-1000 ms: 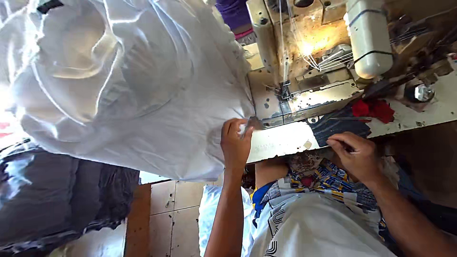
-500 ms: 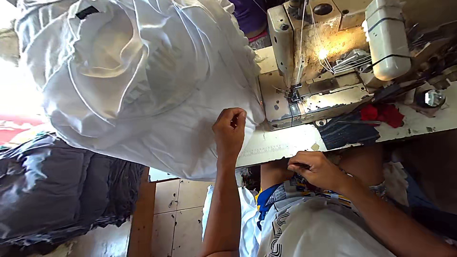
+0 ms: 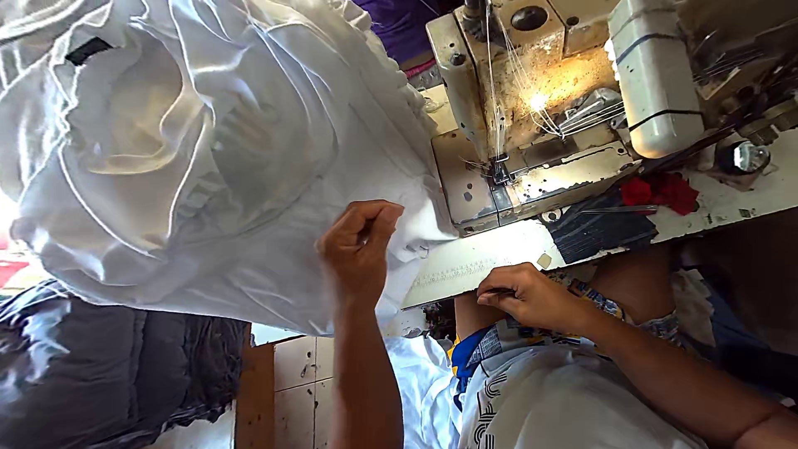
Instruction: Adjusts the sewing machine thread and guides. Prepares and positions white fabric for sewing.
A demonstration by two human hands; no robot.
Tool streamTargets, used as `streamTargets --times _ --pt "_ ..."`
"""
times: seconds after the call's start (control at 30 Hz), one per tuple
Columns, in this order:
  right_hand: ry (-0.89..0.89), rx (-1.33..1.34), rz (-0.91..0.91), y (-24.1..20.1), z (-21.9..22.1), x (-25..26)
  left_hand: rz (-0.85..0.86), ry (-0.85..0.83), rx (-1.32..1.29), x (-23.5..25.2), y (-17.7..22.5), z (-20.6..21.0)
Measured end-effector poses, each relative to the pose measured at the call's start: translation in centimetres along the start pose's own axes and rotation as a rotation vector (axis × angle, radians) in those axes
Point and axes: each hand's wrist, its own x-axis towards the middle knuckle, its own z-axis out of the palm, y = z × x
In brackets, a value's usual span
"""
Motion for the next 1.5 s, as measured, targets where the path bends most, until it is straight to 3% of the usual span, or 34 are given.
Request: streamTargets --times 0.07,0.13,0.27,0.4,0.5,0.67,0.8,0.93,1.17,1.3,1.5 --pt "0.028 -0.004 0.002 -0.4 0.3 1.2 0.037 -0.030 0.071 0.5 1.3 -1.1" --pt "0.032 -0.032 0.011 -0.6 0.8 2.1 0.009 -0.166 0.181 0.8 1.5 -0.9" --pt "-0.012 -0.015 -0.023 -1.0 1.9 3.2 -0.124 -0.451 0.376 -0.9 -2.8 3.5" --pt "-0.061 -0.007 -0.033 -0.7 2.2 2.7 -0.116 -0.259 0.470 -3.2 -6.7 5.5" --pt "-0.057 0.006 0.021 -0.2 1.9 2.0 -0.201 -0.081 0.251 -2.3 -4.4 2.9" --pt "0.102 0.116 0.078 -1.1 2.5 3.1 -0.045 0.051 -0.073 -0.6 -0.3 0.0" --pt "0.347 0.397 0.135 -3.2 3.0 5.1 -0.002 -0.030 -0.173 -0.8 0.8 -0.2" --pt "0.483 0.529 0.135 -4.4 2.8 6.6 -0.106 -0.167 -0.239 -2.1 0.7 0.6" --pt "0.585 0.255 0.104 -5.4 3.9 6.6 -0.200 -0.223 -0.334 -3.4 0.5 1.8" --pt "0.614 0.084 -0.017 -4.7 3.8 6.8 -0.133 -0.187 -0.263 -3.3 0.9 1.8" --pt "0.612 0.210 0.081 -4.6 2.4 6.9 -0.039 -0.064 -0.152 -2.9 2.0 0.7"
